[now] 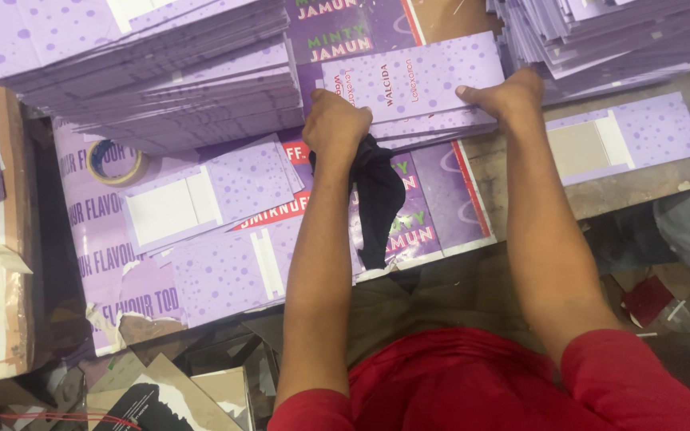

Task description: The person wipes the surface of purple paper sheets with a black cloth, then stacks them. The person repeats this process for multiple sheets, handling them one at a time.

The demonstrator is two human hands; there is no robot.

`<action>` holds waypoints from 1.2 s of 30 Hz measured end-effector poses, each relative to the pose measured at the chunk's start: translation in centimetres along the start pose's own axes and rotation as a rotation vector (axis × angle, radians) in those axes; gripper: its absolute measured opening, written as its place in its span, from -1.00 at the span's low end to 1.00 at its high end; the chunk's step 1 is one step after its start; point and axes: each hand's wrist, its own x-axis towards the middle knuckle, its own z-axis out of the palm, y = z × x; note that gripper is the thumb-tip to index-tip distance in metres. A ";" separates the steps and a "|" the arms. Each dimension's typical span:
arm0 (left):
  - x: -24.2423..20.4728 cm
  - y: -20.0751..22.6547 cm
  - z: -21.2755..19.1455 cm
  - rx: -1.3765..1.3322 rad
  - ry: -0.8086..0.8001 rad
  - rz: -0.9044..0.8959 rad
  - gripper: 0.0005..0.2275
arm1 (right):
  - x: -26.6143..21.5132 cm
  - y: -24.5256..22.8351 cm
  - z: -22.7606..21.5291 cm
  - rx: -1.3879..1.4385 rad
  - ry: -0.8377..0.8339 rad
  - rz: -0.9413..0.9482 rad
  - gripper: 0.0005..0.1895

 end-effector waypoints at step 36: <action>0.1 -3.5 4.4 -1.753 -0.598 0.551 -0.82 | -23.8 4.8 -3.3 0.788 -0.122 -0.870 -0.68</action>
